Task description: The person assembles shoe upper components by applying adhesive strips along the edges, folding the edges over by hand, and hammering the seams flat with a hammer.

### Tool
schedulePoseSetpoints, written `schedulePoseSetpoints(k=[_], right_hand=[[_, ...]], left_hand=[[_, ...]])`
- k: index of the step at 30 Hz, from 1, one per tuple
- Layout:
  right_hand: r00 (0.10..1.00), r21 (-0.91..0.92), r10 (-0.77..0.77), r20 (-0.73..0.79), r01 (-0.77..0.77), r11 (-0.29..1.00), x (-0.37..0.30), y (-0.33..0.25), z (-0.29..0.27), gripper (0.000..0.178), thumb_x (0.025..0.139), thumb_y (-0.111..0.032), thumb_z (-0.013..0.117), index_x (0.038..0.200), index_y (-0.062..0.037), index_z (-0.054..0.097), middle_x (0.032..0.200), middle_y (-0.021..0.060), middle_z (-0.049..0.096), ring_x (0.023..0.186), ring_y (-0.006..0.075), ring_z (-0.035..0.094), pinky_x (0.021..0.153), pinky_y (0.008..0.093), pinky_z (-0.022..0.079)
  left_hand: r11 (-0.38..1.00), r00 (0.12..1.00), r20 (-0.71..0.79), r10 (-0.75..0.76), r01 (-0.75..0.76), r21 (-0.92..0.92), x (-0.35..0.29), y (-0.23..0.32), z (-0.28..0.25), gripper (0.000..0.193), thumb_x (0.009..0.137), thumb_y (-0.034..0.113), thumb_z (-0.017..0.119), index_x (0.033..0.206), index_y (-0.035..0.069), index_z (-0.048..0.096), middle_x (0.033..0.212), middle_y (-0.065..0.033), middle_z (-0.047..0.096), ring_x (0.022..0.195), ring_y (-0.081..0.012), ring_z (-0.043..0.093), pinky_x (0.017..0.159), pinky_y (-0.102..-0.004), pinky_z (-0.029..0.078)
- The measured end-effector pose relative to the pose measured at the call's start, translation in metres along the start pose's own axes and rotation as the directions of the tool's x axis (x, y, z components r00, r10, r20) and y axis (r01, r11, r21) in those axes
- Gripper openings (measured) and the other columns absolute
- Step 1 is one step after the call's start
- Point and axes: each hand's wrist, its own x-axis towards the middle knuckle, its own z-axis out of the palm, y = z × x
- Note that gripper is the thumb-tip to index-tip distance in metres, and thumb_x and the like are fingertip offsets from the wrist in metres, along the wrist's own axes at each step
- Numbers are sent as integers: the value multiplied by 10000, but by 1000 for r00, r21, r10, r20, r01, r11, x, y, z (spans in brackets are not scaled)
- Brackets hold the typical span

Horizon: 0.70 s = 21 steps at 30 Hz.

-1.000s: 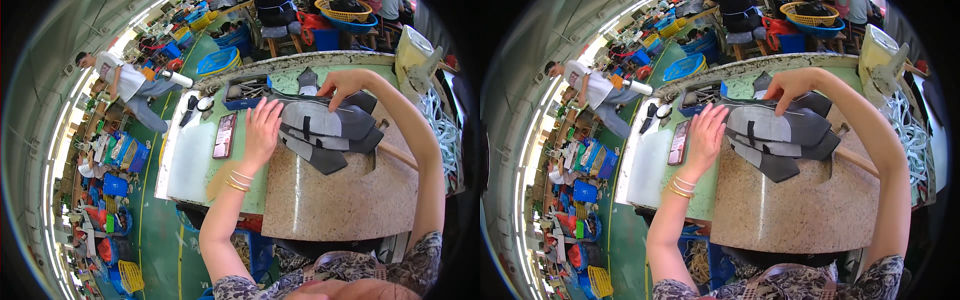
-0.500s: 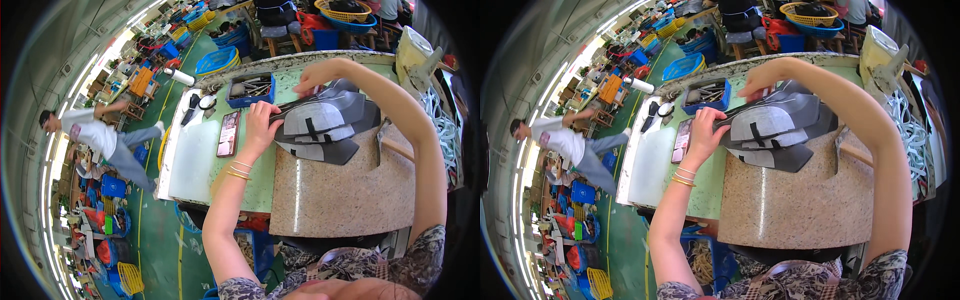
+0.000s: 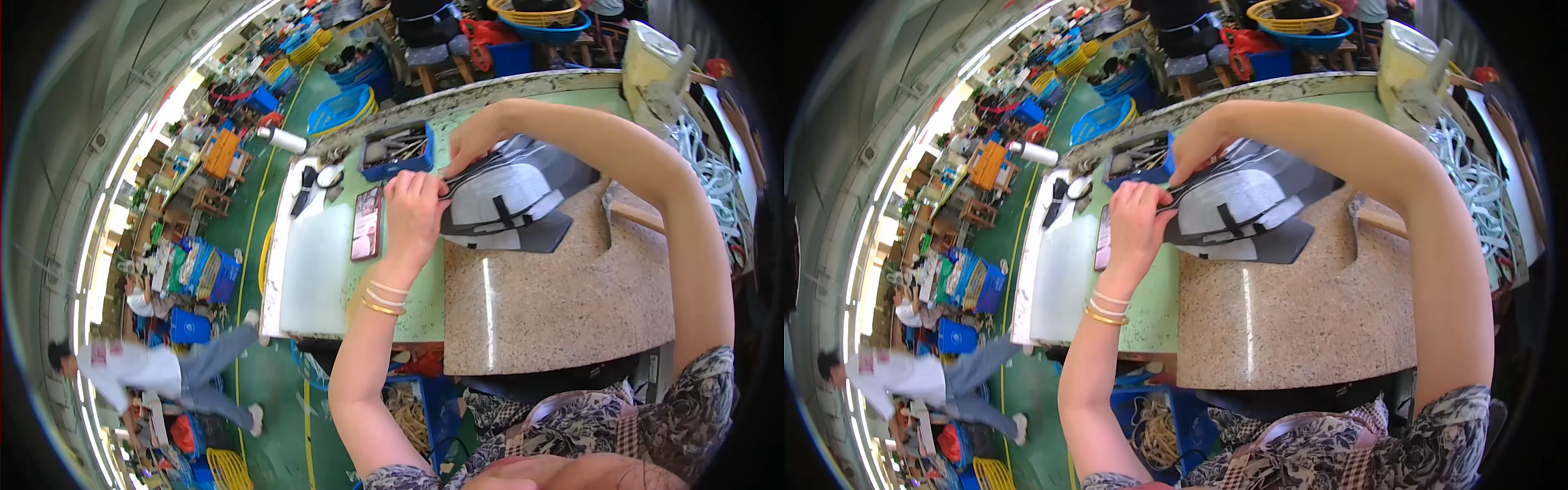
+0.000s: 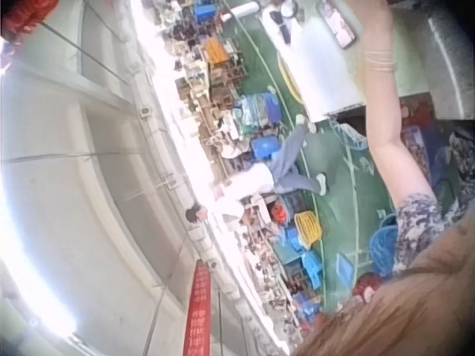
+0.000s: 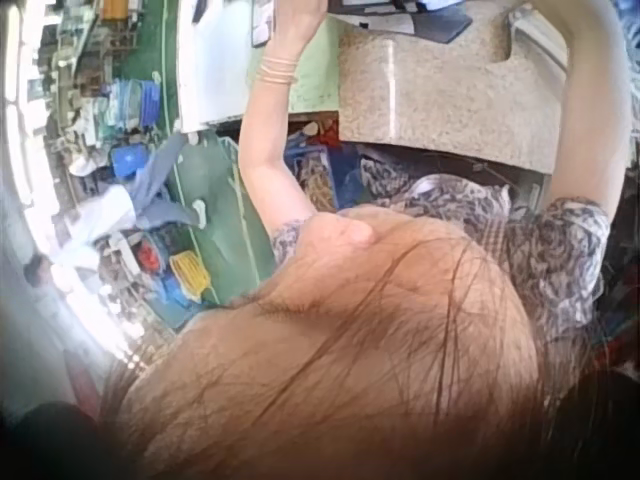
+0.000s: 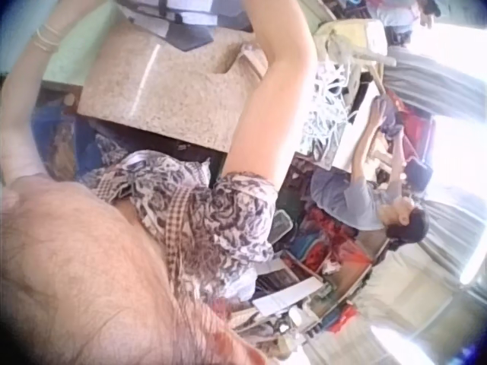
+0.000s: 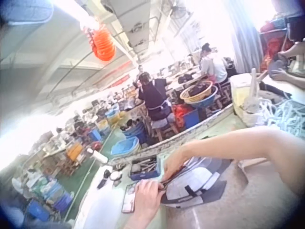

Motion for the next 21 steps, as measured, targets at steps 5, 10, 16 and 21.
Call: schedulePoseSetpoints(k=[5,10,16,21], right_hand=[[976,-254,-180,-123,145,956,-3,-19,10,456,855,-415,628,720,19,666,632,86,593,599,182,527,572,375,414],[859,-571,-20,-512,-323,754,-1,18,9,290,810,-253,617,907,5,710,904,169,701,853,317,684,701,418,527],[822,-610,-23,-570,-403,682,14,42,20,320,810,-298,662,978,-29,705,989,174,690,959,323,662,752,456,521],[923,-70,-255,-288,246,967,-53,-4,40,511,845,-484,653,1049,-16,675,1012,133,693,906,243,661,731,406,538]], left_hand=[[1000,999,42,1,-2,31,-1,12,-20,246,680,54,731,897,69,616,869,-62,550,866,-261,521,776,-382,423],[976,970,135,201,-187,-110,5,114,-57,258,704,-10,700,949,28,627,809,-97,545,733,-285,529,634,-384,444],[926,959,173,223,-153,-344,-35,159,-78,271,723,-9,707,982,47,648,837,-82,588,667,-223,614,556,-329,493],[996,991,133,-2,15,-92,-29,105,-48,242,750,25,649,986,75,638,883,-58,577,726,-221,623,594,-334,501]])
